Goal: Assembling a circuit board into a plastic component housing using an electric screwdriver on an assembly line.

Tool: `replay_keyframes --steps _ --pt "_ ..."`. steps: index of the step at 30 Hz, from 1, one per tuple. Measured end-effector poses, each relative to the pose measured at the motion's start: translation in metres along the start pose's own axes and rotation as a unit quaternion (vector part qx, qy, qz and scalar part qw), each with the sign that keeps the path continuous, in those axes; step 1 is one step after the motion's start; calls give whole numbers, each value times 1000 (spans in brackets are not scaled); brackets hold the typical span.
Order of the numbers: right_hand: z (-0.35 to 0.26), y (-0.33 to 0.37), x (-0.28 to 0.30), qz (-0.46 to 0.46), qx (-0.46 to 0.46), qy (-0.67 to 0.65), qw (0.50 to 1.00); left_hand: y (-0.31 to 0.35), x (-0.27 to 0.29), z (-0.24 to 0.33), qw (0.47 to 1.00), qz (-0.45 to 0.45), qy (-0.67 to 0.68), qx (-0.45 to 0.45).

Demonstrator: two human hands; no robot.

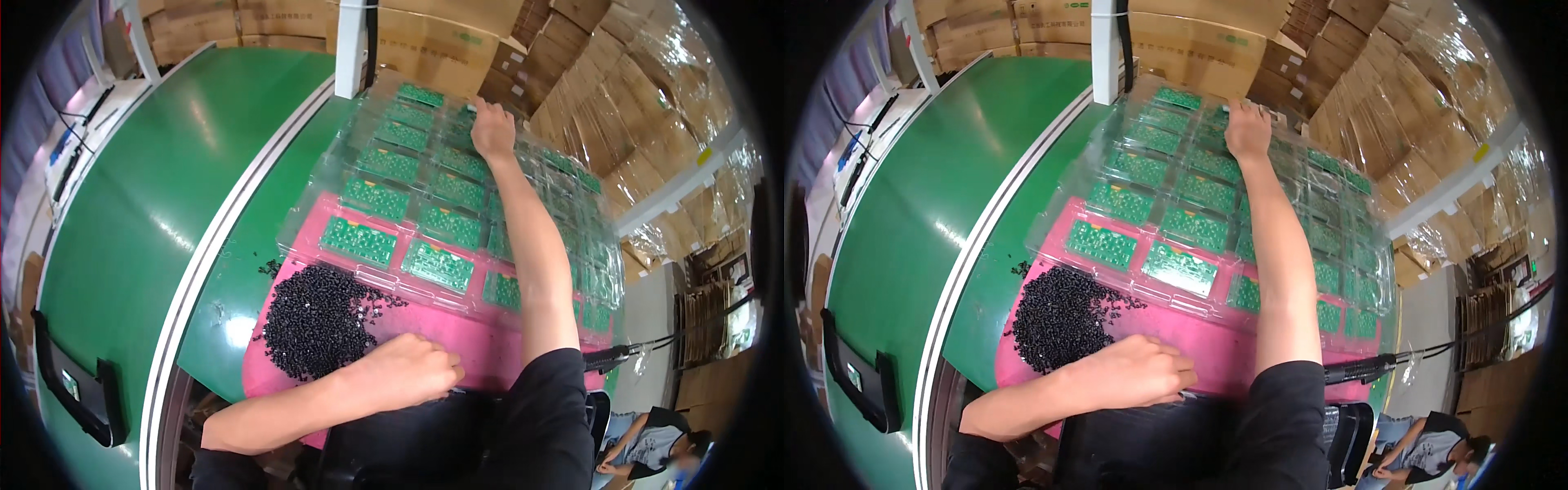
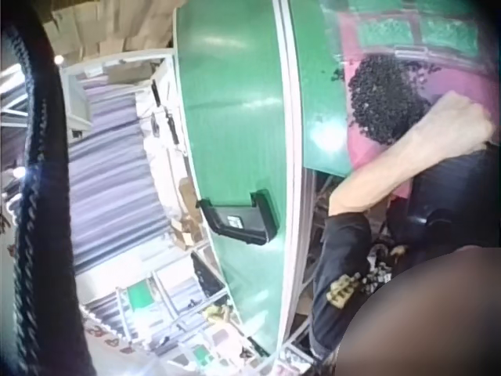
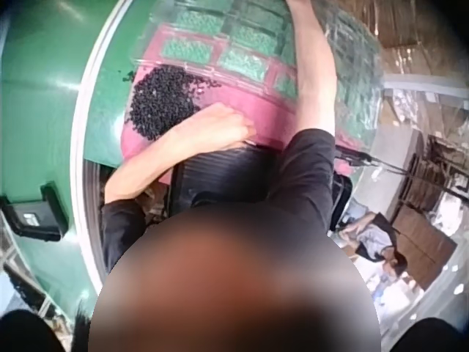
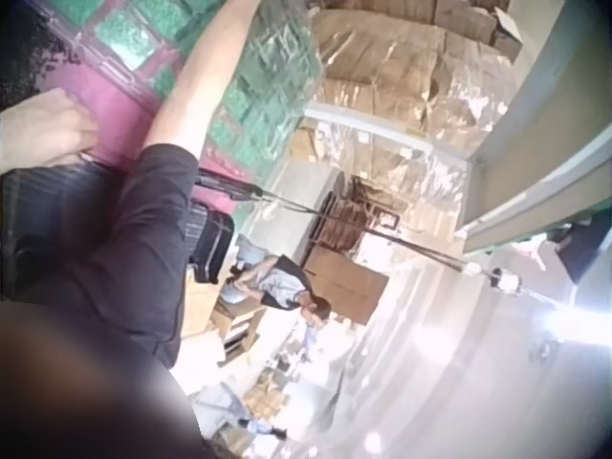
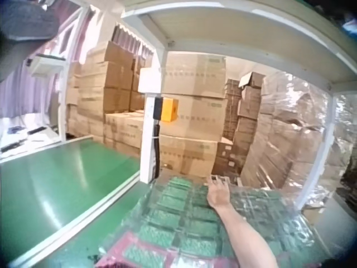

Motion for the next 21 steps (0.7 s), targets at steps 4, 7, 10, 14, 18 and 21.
replay_keyframes --steps 4,7,10,14,18,21 --pt "-23 12 92 68 -30 -90 993 4 -8 1 999 -33 -37 2" --pt "-32 49 146 -5 -95 -472 876 7 12 6 999 30 -20 5" --pt "-73 115 222 -77 -160 -644 744 25 65 -15 964 206 72 151" --pt "-107 198 306 -110 -206 -785 574 22 74 3 924 263 249 126" --pt "-104 239 348 -127 -178 -828 516 1 38 55 900 114 421 32" --pt "-77 253 397 -27 -75 -505 860 -6 23 71 931 21 360 61"
Point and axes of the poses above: each hand's wrist, its own y-axis away from the middle knuckle, its own x-axis out of the back of the hand, z = x × y, the point moved 10 cm from there along -y, towards the middle knuckle, and after that the axes turned 1 degree about -y, right-handed, at the moved point
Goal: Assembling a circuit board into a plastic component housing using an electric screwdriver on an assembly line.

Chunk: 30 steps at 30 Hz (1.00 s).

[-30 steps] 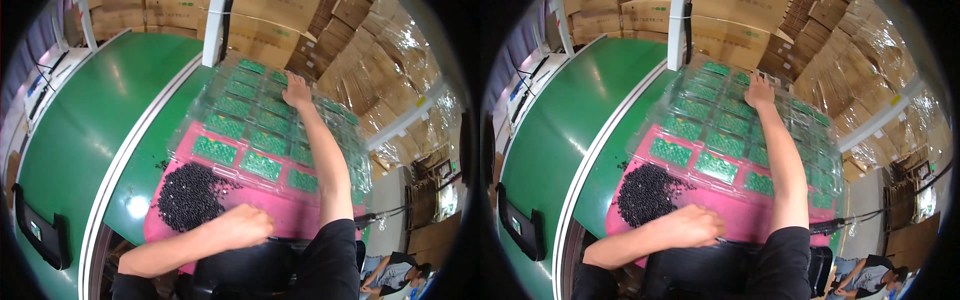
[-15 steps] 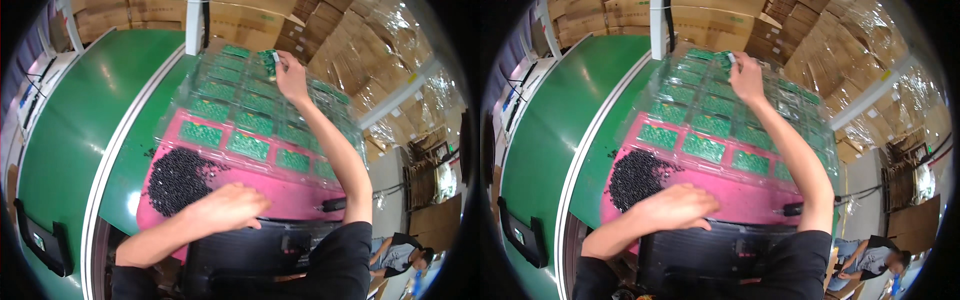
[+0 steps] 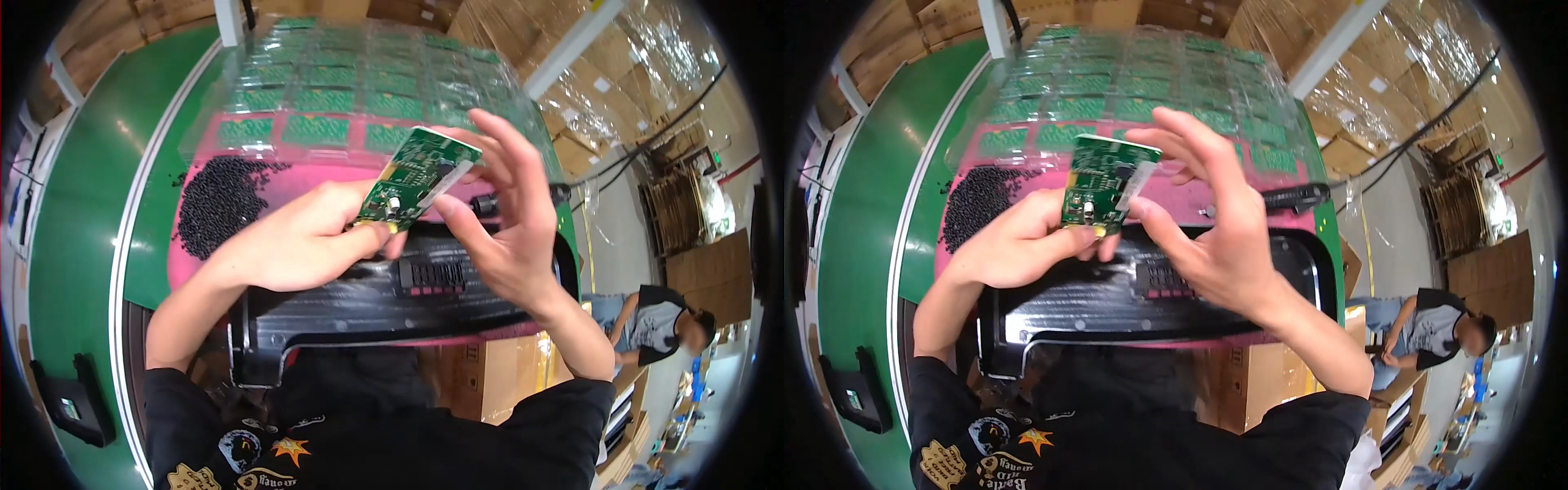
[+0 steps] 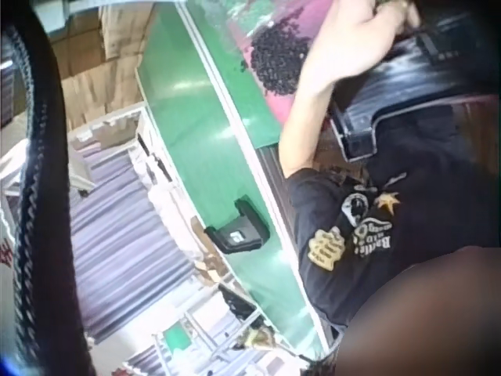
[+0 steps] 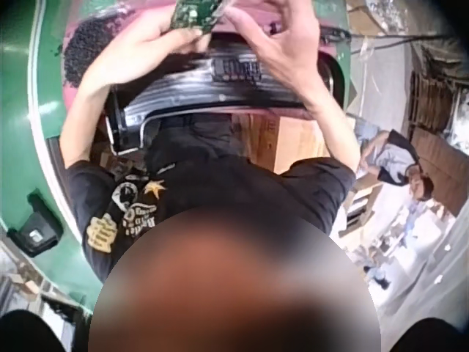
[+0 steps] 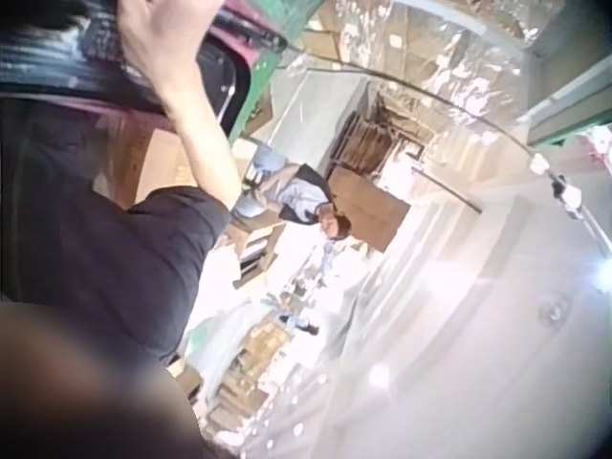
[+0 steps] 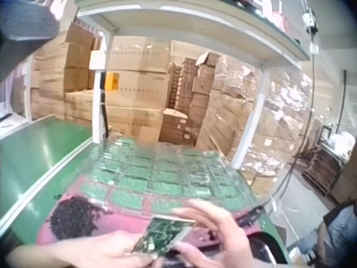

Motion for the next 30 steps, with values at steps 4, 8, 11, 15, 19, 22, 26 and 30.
replay_keyframes --steps 4,8,11,15,19,22,26,30 --pt "-22 33 14 -47 100 161 981 -7 -19 -3 986 -75 -135 57" --pt "-10 70 23 -76 41 166 982 -10 -38 -14 974 -132 -147 111" --pt "12 95 36 -37 -43 128 990 -11 -42 -18 979 -115 -145 85" --pt "58 117 33 -50 -181 50 981 -9 -42 -24 985 3 -169 -31" --pt "67 112 23 -134 -119 59 982 -10 -60 -35 960 -37 -276 -30" --pt "80 115 19 -166 -158 75 971 -12 -63 -43 956 -43 -289 -7" --pt "90 119 19 -150 -188 84 967 -16 -60 -48 949 -18 -313 2" --pt "92 118 19 -148 -197 101 964 -18 -59 -50 944 -16 -329 11"
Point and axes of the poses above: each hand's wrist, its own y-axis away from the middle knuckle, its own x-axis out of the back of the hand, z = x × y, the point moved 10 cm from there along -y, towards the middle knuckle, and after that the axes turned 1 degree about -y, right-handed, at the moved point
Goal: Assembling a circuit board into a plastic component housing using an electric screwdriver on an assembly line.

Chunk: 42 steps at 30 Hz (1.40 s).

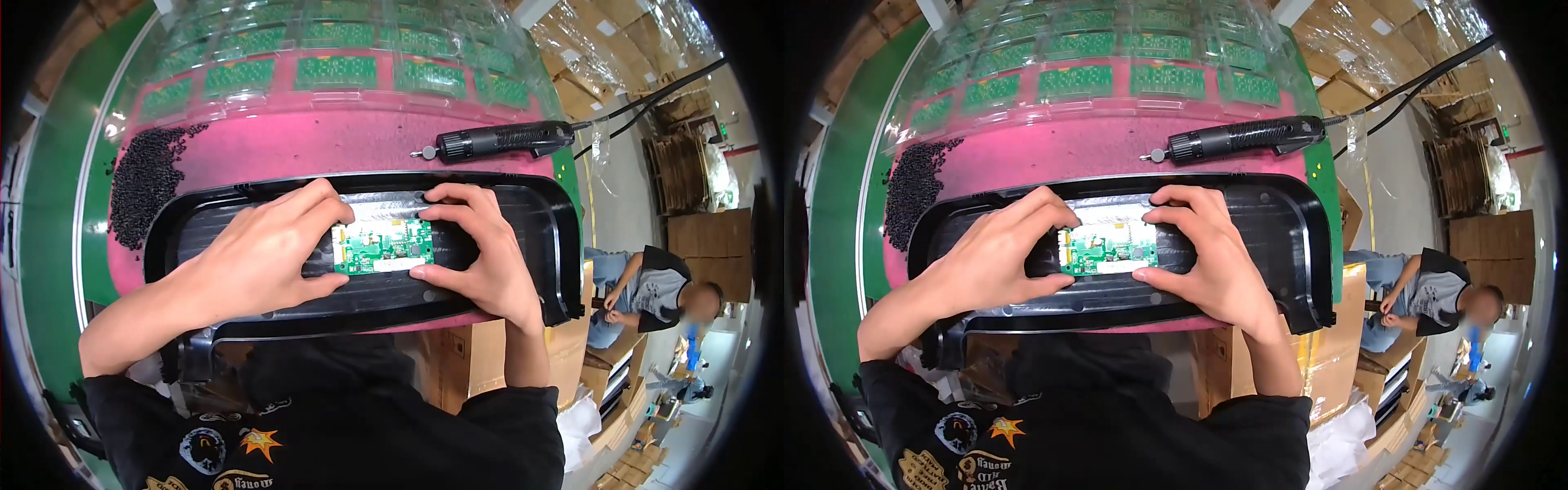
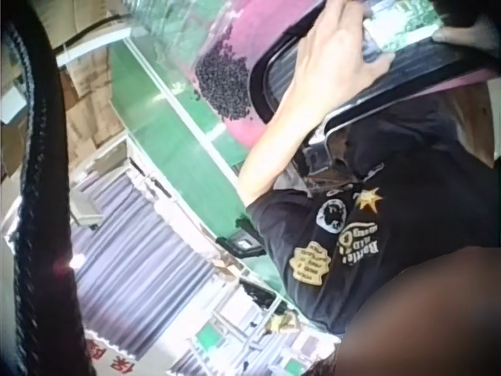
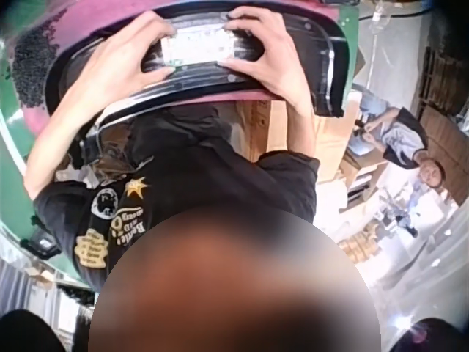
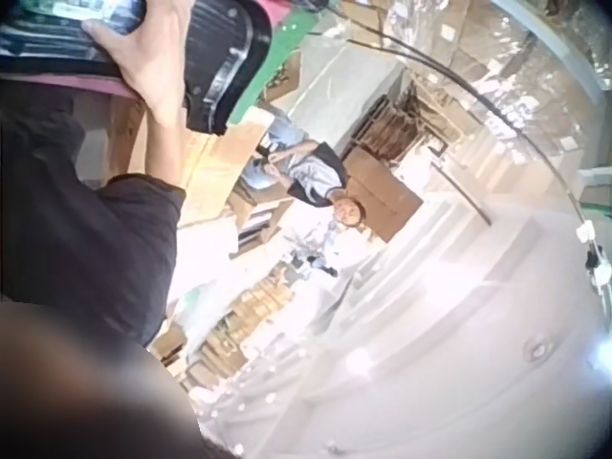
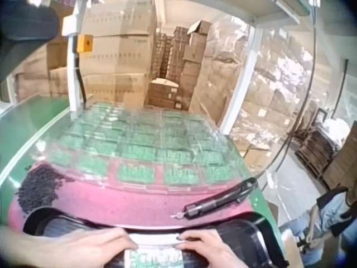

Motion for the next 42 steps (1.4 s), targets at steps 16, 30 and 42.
replay_keyframes --steps 16,30,42 --pt "-3 2 0 2 11 -2 1000 0 1 2 1000 -8 -3 -6" --pt "27 40 111 274 -124 34 953 79 144 -44 951 247 -154 107" --pt "123 -24 142 247 -227 -159 929 113 118 -104 953 176 -192 152"
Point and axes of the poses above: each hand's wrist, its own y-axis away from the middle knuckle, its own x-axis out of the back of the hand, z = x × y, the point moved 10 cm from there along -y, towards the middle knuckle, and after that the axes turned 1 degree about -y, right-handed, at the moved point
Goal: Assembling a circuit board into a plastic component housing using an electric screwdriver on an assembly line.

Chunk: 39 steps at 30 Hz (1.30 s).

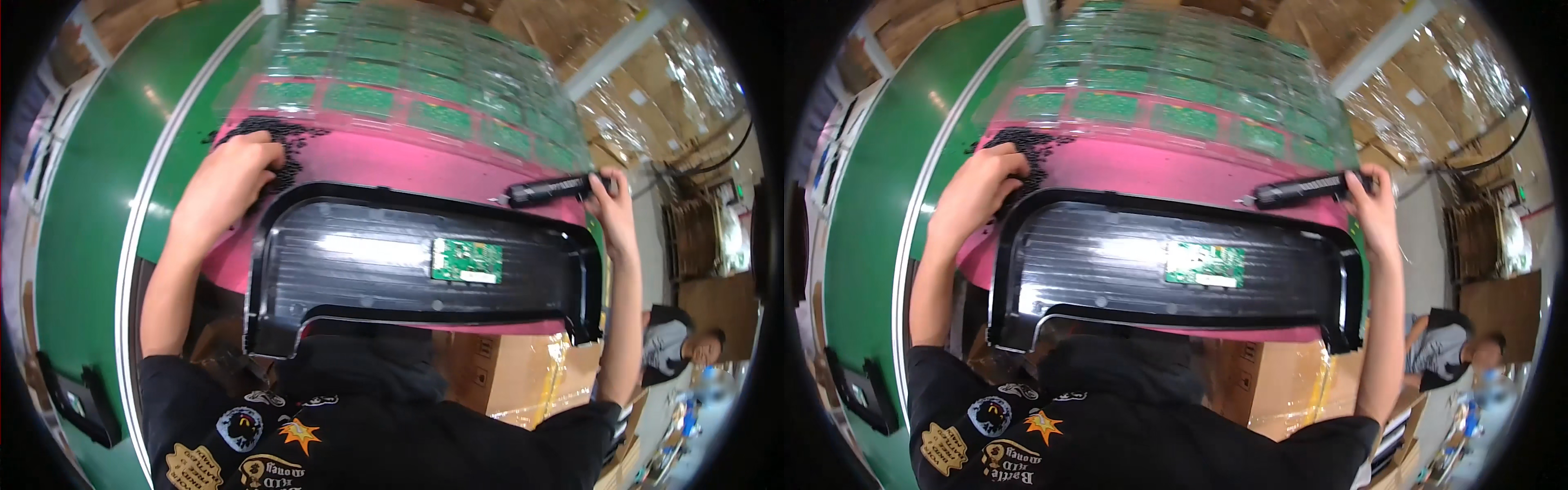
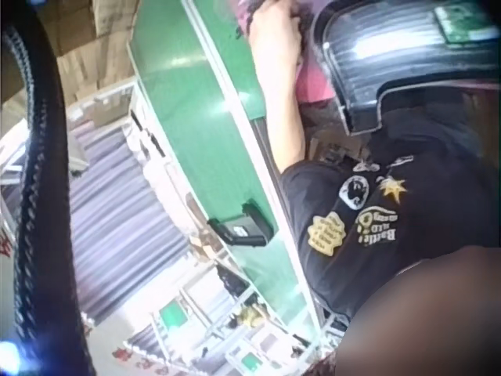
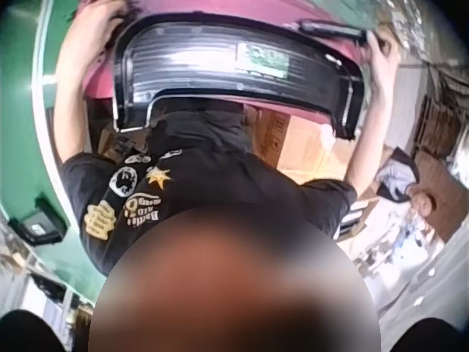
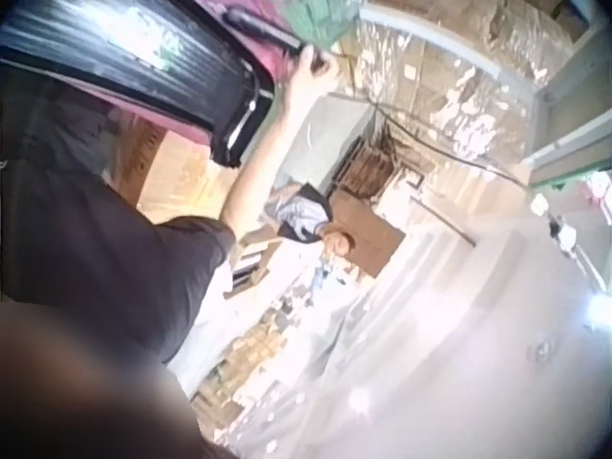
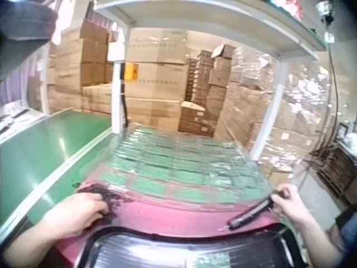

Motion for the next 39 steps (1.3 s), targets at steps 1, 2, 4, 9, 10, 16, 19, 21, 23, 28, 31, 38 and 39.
replay_keyframes --steps 1,2,4,9,10,16,19,21,23,28,31,38,39 --pt "-8 -1 11 69 43 -30 996 1 3 0 1000 19 11 -10" --pt "-30 4 5 111 99 -60 987 2 3 -1 1000 19 2 -4" --pt "-56 15 -7 148 193 -144 959 -2 1 -1 1000 25 -7 1" --pt "-99 36 -61 2 230 -338 913 -6 13 5 997 74 5 -28" --pt "-93 36 -70 -11 164 -364 917 -9 15 6 996 81 7 -25" --pt "-84 44 -93 -53 107 -428 896 -25 25 48 984 131 72 -101" --pt "-116 70 -80 -47 217 -447 867 -36 21 86 983 22 146 -111" --pt "-132 91 -66 -10 255 -466 847 -41 21 120 970 -17 185 -160" --pt "-149 115 -70 -54 254 -531 807 -43 19 146 943 -6 238 -231" --pt "-167 147 -81 -139 263 -595 747 -49 4 181 894 -64 380 -228" --pt "-167 154 -74 -146 272 -616 725 -51 -13 178 858 -118 471 -165" --pt "-170 162 -74 -189 310 -600 713 -53 -17 176 834 -116 514 -166" --pt "-167 159 -81 -208 321 -607 696 -51 -23 170 839 -113 506 -166"
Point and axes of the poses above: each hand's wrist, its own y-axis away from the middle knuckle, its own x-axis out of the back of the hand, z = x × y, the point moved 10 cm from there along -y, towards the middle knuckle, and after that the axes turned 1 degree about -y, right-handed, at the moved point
